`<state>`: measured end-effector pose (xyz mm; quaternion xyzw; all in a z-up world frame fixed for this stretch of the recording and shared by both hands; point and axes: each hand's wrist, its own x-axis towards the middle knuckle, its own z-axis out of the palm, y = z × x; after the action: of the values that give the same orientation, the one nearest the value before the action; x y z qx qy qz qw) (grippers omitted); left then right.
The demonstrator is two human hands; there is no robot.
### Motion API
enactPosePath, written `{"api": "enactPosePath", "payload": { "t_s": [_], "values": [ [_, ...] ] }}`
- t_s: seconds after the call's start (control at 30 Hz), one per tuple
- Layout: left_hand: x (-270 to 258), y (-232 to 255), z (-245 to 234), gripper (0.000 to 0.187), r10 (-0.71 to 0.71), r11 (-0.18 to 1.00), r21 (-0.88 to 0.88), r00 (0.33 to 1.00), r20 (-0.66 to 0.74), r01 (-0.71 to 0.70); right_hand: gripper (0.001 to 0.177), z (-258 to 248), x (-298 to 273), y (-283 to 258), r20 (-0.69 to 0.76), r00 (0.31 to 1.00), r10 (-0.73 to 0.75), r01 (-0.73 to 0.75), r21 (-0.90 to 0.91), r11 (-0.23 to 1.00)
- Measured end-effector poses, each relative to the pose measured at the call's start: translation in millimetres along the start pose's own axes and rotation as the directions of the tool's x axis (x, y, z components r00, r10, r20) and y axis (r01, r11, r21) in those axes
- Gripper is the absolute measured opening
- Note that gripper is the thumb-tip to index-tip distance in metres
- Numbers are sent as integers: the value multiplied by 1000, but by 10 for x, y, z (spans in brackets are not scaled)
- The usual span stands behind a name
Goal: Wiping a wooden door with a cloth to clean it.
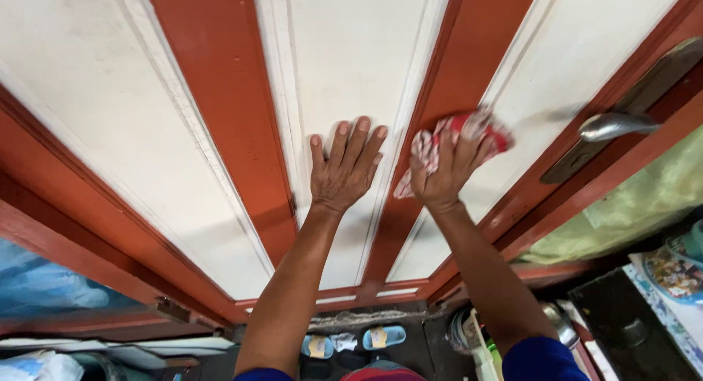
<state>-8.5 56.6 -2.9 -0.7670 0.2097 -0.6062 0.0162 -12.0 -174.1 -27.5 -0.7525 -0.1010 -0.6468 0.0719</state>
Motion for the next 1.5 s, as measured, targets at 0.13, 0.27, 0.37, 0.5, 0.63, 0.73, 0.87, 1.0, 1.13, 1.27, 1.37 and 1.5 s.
{"api": "enactPosePath", "payload": {
  "t_s": [0.13,0.27,0.37,0.5,0.63,0.73,0.87,1.0,1.13,1.27,1.37,1.5],
  "values": [
    [-21,7,34,63,6,1000,-9,1000,18,-6,72,31,-772,-45,96,995,13,-17,43,999],
    [-38,20,44,60,-5,1000,6,1000,19,5,71,1,-1267,-108,206,978,38,-55,80,995],
    [-61,32,86,60,-6,1000,7,999,33,6,76,-14,-1482,-146,280,959,34,-62,93,994],
    [-84,32,131,57,1,1000,-3,999,44,-1,77,-63,-1579,-206,306,952,30,-64,101,993],
    [-46,30,87,60,1,1000,9,999,36,-1,71,-101,-1261,-196,303,953,18,-62,135,989],
    [-48,28,49,59,-12,1000,-6,1000,8,12,68,-101,-908,-173,281,959,-18,-21,135,991],
    [0,11,20,60,-4,1000,2,1000,-19,4,68,-57,-335,-130,159,986,-58,40,110,993],
    [24,-11,-38,60,3,1000,5,1000,-18,-3,71,-117,321,-167,65,997,-31,27,73,997],
    [30,-22,-41,63,5,1000,19,999,-33,-4,72,-223,1017,-183,33,999,-40,39,56,998],
    [31,-17,-34,64,-1,1000,1,1000,-31,1,68,-287,1655,-137,7,994,-105,105,-7,994],
    [44,-29,-41,65,-3,1000,8,999,-49,3,65,-296,2081,-102,-18,990,-139,139,-14,990],
    [16,-38,-2,66,-2,1000,17,999,-53,3,67,-285,2428,-52,-60,984,-165,166,0,986]
  ]
}}
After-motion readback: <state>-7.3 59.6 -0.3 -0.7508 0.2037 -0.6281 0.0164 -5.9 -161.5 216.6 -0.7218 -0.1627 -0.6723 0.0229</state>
